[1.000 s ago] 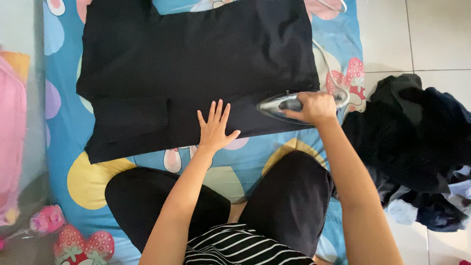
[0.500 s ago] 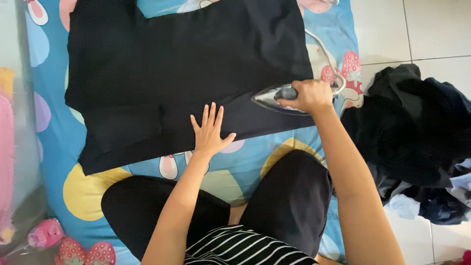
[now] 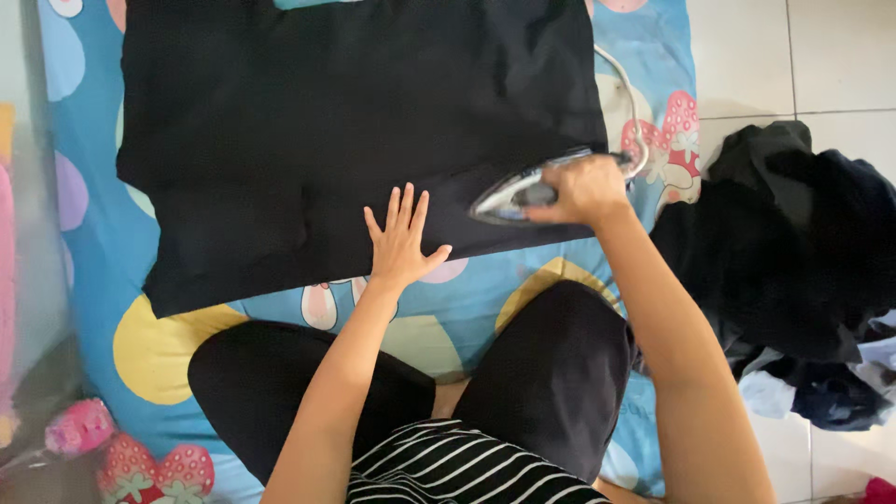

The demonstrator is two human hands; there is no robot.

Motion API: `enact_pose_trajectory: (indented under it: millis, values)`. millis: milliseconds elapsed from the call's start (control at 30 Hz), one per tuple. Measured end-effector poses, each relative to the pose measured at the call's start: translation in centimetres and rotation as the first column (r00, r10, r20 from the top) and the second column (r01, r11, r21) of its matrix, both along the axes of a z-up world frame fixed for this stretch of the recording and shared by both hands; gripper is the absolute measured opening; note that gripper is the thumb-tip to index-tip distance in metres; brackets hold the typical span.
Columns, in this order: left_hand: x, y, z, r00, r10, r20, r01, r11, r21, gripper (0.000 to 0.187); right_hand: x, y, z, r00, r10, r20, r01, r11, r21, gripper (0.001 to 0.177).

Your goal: The person irons a black t-shirt on a bed. They smooth the fabric, use an iron to press the shirt, fold it, and place it on a nearby shelf.

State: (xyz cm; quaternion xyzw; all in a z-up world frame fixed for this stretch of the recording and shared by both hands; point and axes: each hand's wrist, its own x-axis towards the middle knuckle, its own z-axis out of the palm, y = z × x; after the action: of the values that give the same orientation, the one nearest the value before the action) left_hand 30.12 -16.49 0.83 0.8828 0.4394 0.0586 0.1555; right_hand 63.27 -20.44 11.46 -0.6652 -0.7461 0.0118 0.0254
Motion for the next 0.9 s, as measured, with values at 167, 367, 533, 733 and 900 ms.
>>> enact_pose_trajectory:
  millis: [167, 367, 533, 733, 900]
  values:
    - [0.3, 0.3, 0.2, 1.000, 0.013, 0.012, -0.012, 0.999, -0.052, 0.112, -2.6, -0.1, -0.4, 0.996, -0.075, -0.049, 0.080, 0.992, 0.095, 0.060]
    - [-0.8, 0.0, 0.6, 0.986, 0.014, 0.165, -0.002, 0.997, -0.071, 0.112, -5.1, 0.5, 0.2, 0.993, 0.114, -0.011, -0.115, 0.993, -0.032, 0.059]
    - [-1.8, 0.3, -0.6, 0.963, 0.030, 0.267, -0.013, 0.998, -0.067, 0.101, -8.9, 1.4, -0.1, 0.986, -0.162, -0.036, 0.161, 0.987, -0.023, 0.064]
    - [-4.9, -0.8, -1.6, 0.960, 0.155, 0.234, -0.162, 0.987, 0.009, 0.083, -11.1, 1.1, 0.9, 1.000, 0.008, -0.015, -0.009, 0.995, -0.104, 0.064]
    - [-8.2, -1.6, -1.1, 0.967, 0.245, 0.072, -0.248, 0.968, 0.042, 0.090, -13.3, 2.4, 0.8, 0.971, -0.237, -0.037, 0.229, 0.961, -0.156, 0.065]
